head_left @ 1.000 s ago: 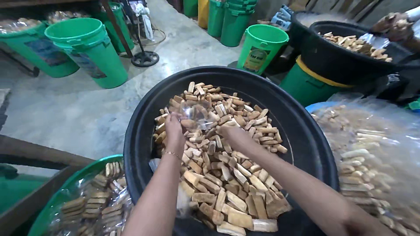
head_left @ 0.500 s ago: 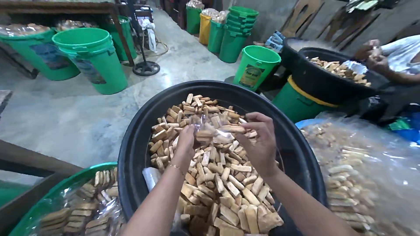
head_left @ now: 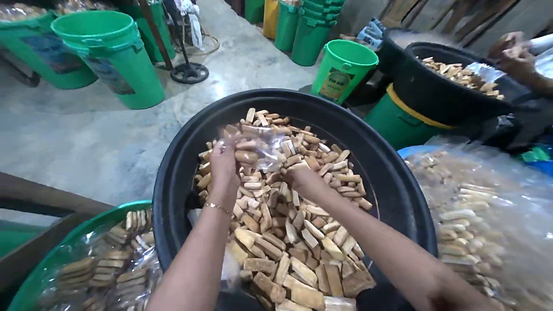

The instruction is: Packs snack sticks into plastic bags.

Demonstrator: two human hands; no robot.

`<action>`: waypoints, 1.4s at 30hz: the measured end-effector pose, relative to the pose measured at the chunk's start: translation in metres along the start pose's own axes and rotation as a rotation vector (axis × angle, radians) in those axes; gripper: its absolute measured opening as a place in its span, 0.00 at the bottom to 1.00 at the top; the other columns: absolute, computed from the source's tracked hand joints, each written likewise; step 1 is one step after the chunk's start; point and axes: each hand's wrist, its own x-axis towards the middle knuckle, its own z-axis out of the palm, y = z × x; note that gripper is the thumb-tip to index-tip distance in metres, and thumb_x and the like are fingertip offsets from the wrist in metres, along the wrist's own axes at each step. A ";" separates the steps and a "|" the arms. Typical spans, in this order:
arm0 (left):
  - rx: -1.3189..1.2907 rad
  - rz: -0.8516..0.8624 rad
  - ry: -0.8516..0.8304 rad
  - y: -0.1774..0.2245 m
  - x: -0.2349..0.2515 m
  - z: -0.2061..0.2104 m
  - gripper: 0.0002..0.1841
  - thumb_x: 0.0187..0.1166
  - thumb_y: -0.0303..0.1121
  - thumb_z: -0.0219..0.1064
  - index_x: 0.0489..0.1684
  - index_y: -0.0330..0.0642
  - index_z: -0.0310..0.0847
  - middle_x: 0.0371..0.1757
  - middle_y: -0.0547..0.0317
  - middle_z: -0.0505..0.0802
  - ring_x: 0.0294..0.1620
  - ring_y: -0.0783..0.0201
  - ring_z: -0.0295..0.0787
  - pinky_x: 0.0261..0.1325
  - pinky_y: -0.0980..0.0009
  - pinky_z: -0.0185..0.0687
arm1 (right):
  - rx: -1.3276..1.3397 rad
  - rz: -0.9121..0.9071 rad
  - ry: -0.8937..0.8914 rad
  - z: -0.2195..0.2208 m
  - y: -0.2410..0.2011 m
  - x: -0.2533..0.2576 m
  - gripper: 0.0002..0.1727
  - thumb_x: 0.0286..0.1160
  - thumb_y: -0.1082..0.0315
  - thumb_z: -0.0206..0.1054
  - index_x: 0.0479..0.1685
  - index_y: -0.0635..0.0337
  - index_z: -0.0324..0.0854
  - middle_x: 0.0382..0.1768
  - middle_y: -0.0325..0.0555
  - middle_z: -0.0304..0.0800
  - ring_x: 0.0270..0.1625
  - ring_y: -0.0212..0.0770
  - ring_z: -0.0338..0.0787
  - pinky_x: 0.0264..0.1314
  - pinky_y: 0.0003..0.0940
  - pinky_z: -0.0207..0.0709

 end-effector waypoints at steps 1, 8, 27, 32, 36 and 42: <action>0.027 0.020 0.047 0.000 0.003 -0.002 0.15 0.91 0.41 0.57 0.59 0.39 0.77 0.42 0.55 0.87 0.34 0.67 0.86 0.39 0.70 0.85 | -0.152 0.069 -0.046 0.011 -0.003 0.008 0.20 0.90 0.70 0.52 0.72 0.72 0.76 0.67 0.72 0.82 0.71 0.71 0.83 0.70 0.68 0.74; 0.010 -0.177 0.057 -0.012 0.012 -0.003 0.21 0.93 0.42 0.51 0.71 0.34 0.71 0.50 0.46 0.85 0.43 0.60 0.85 0.47 0.65 0.83 | -0.308 -0.035 0.036 0.033 0.012 0.024 0.22 0.86 0.78 0.51 0.77 0.68 0.74 0.76 0.75 0.72 0.78 0.75 0.73 0.75 0.67 0.67; -0.110 -0.191 -0.517 0.001 -0.064 0.038 0.20 0.95 0.41 0.44 0.73 0.37 0.65 0.50 0.54 0.91 0.44 0.64 0.92 0.48 0.67 0.90 | 0.630 -0.600 1.288 -0.011 0.017 -0.080 0.10 0.76 0.61 0.72 0.49 0.52 0.82 0.68 0.42 0.76 0.73 0.24 0.76 0.71 0.19 0.75; -0.085 -0.035 -0.965 0.001 -0.067 0.028 0.33 0.78 0.28 0.64 0.83 0.39 0.53 0.59 0.62 0.89 0.53 0.68 0.91 0.59 0.66 0.90 | 0.607 -0.704 1.211 -0.011 0.029 -0.081 0.10 0.82 0.55 0.68 0.54 0.44 0.89 0.71 0.35 0.79 0.77 0.25 0.75 0.80 0.24 0.72; -0.025 -0.107 -0.939 0.002 -0.071 0.025 0.23 0.82 0.25 0.56 0.77 0.40 0.58 0.50 0.66 0.90 0.49 0.70 0.92 0.57 0.68 0.90 | 0.653 -0.737 1.022 -0.008 0.035 -0.088 0.13 0.85 0.65 0.62 0.57 0.60 0.89 0.58 0.40 0.91 0.62 0.25 0.88 0.67 0.23 0.83; 0.038 -0.098 -0.640 0.006 -0.066 0.034 0.15 0.94 0.31 0.47 0.67 0.33 0.72 0.42 0.60 0.90 0.39 0.71 0.90 0.46 0.72 0.89 | 0.272 -0.599 0.838 -0.021 0.014 -0.092 0.19 0.85 0.71 0.55 0.66 0.64 0.87 0.57 0.54 0.95 0.57 0.42 0.95 0.64 0.37 0.85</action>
